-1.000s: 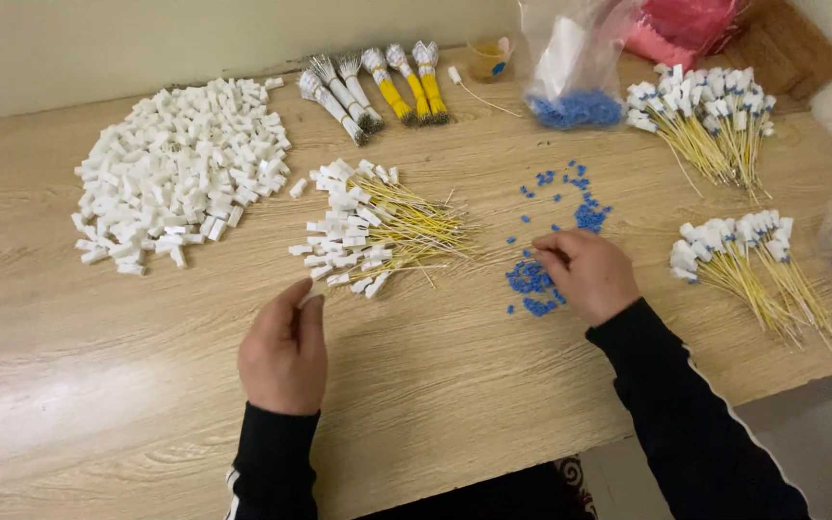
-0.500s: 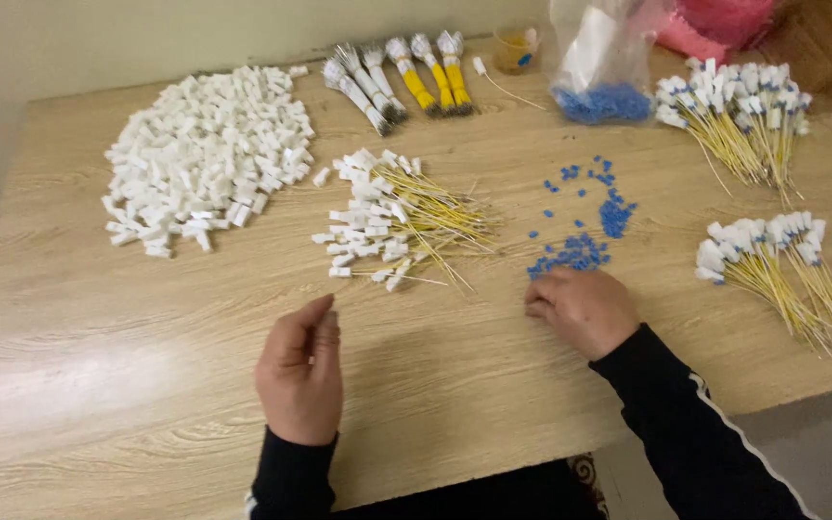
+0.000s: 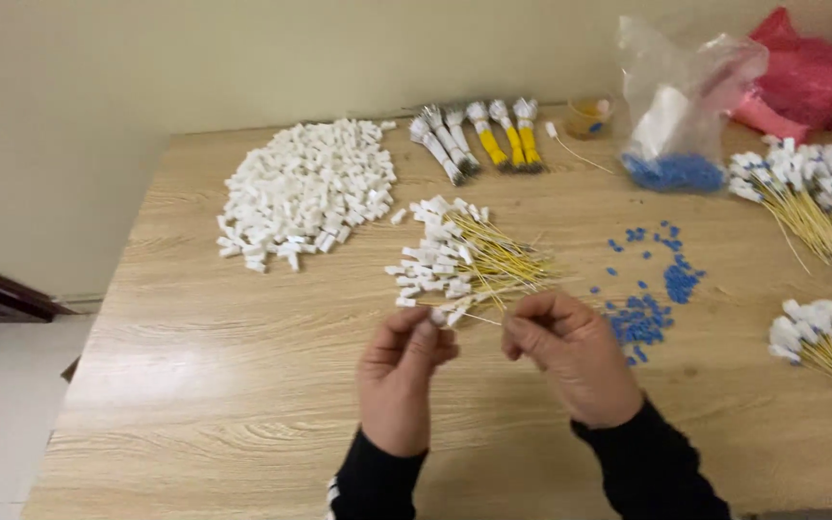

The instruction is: Assembling small blue beads and white plastic caps onto the ends of thin wires on a workbench

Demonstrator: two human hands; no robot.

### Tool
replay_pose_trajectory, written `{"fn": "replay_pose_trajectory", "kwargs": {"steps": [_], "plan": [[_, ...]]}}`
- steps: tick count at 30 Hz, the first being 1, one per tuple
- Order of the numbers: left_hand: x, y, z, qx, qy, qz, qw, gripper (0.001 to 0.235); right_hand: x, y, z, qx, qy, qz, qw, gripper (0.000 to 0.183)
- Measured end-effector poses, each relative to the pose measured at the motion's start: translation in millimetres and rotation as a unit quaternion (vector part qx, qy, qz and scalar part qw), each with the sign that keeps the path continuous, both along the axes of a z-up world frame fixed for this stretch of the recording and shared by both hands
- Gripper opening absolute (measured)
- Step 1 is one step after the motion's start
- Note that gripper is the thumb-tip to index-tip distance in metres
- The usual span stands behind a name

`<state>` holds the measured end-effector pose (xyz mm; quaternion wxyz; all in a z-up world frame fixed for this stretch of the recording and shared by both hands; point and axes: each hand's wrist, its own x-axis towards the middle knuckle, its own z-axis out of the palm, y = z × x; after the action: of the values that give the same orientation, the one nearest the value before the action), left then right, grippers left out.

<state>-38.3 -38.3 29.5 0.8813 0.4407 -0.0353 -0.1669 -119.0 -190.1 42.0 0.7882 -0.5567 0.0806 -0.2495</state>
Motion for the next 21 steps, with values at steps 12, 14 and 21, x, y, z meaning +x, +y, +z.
{"fn": "replay_pose_trajectory", "kwargs": {"steps": [12, 14, 21], "plan": [[-10.9, -7.8, -5.7, 0.019, 0.008, -0.055, 0.998, 0.027, -2.9, 22.1, -9.5, 0.105, 0.075, 0.006, 0.992, 0.012], [-10.5, -8.3, -2.7, 0.031, 0.007, -0.053, 0.998, 0.025, 0.1, 24.6, -2.4, 0.093, 0.041, 0.013, 0.995, 0.011], [-7.8, -10.5, -23.6, 0.064, -0.012, -0.057, 0.996, 0.018, 8.8, 27.3, -13.3, 0.11, -0.005, 0.03, 0.993, 0.007]]}}
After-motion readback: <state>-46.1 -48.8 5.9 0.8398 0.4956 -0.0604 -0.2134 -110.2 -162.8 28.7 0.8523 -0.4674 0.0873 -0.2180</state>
